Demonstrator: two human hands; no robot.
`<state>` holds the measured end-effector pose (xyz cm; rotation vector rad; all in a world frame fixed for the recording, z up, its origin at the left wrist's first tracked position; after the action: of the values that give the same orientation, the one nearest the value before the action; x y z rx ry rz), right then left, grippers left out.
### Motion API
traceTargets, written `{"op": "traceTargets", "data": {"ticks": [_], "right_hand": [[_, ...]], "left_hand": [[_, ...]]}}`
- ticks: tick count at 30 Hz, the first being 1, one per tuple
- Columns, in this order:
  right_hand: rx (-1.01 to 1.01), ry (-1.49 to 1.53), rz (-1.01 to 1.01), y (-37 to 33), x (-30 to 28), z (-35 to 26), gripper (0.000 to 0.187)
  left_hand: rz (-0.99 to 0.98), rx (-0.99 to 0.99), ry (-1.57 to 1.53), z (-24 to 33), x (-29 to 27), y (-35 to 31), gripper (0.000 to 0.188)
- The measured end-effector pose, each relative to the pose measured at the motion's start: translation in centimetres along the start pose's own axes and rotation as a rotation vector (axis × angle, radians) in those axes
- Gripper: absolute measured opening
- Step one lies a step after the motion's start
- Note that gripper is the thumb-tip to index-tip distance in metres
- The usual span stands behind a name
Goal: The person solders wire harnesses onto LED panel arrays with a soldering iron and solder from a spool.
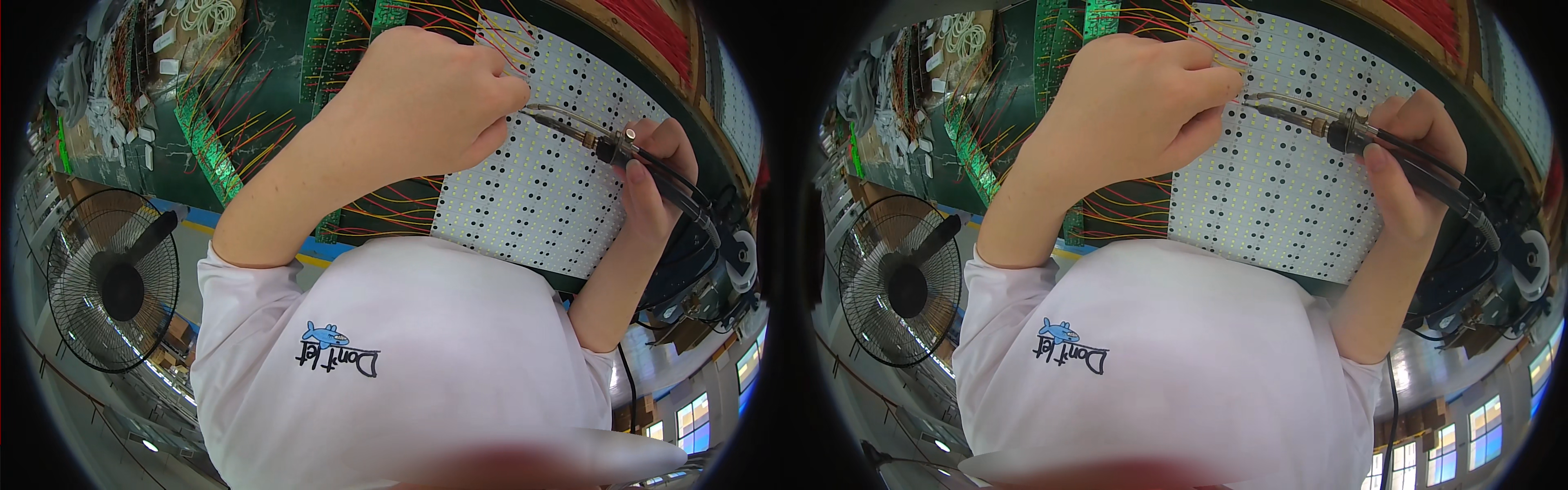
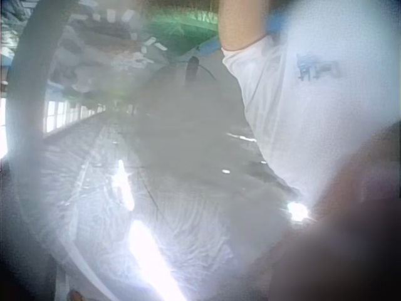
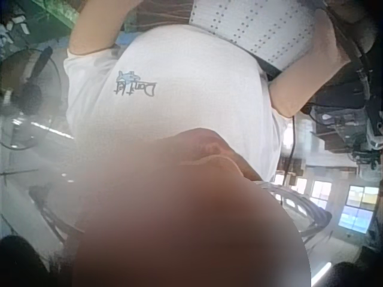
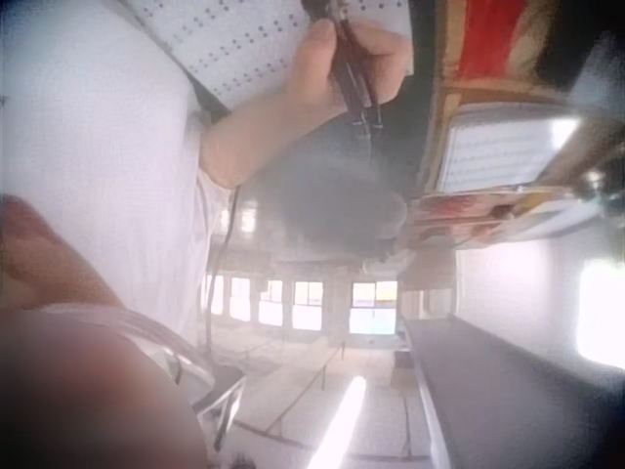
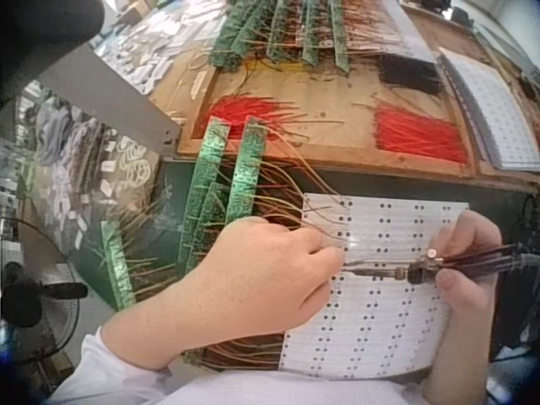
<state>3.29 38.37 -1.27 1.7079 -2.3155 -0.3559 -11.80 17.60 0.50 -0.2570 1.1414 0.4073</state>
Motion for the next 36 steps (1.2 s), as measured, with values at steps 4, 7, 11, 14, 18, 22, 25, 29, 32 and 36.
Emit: {"op": "traceTargets", "data": {"ticks": [4, 7, 11, 14, 18, 22, 25, 29, 32, 36], "right_hand": [[-0.001, 0.013, 0.003, 0.1, 0.1, 0.1, 0.026], [0.004, 0.070, 0.015, 0.2, -0.1, 0.2, 0.026], [0.017, 0.246, 0.056, 0.3, -1.0, 0.1, 0.022], [-0.003, 0.246, 0.125, 0.4, -1.1, -0.3, 0.028], [0.025, 0.327, 0.192, -0.1, -1.3, 0.5, 0.026], [0.019, 0.378, 0.198, -0.1, -1.3, 0.0, 0.023], [0.041, 0.385, 0.252, 0.3, -1.1, 0.0, 0.021], [0.077, 0.360, 0.246, 0.7, -0.7, -0.2, 0.020], [0.065, 0.367, 0.267, 0.4, -0.8, -0.5, 0.017], [0.023, 0.362, 0.236, 0.4, -1.1, -0.2, 0.016]], "left_hand": [[0.004, -0.004, -0.010, -0.1, 0.0, 0.2, 0.007], [-0.014, -0.010, -0.007, -0.3, -0.1, 0.2, 0.008], [-0.017, -0.043, 0.008, -0.2, -0.8, 0.0, 0.008], [-0.034, 0.009, -0.074, -0.2, -1.7, 0.1, 0.013], [-0.034, -0.024, -0.131, -0.1, -4.2, -0.8, 0.018], [0.144, -0.213, 0.023, -0.5, -8.4, -1.5, 0.016], [0.182, -0.541, 0.170, -1.3, -8.3, -3.7, 0.019], [0.323, -0.733, 0.265, -0.4, -5.3, -5.8, 0.020], [0.452, -0.807, 0.150, -0.9, -4.1, -6.2, 0.020], [0.563, -0.732, 0.018, -1.4, -3.6, -6.3, 0.017]]}}
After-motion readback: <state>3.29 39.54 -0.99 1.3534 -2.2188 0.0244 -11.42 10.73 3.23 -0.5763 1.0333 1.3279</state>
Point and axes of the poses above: each hand's wrist, its own y-axis towards the middle knuckle, its own x-axis out of the palm, z = x × y, the point moved 3 cm from there along y, towards the middle knuckle, and after that the axes turned 13 degrees about -x, right-handed, at the moved point
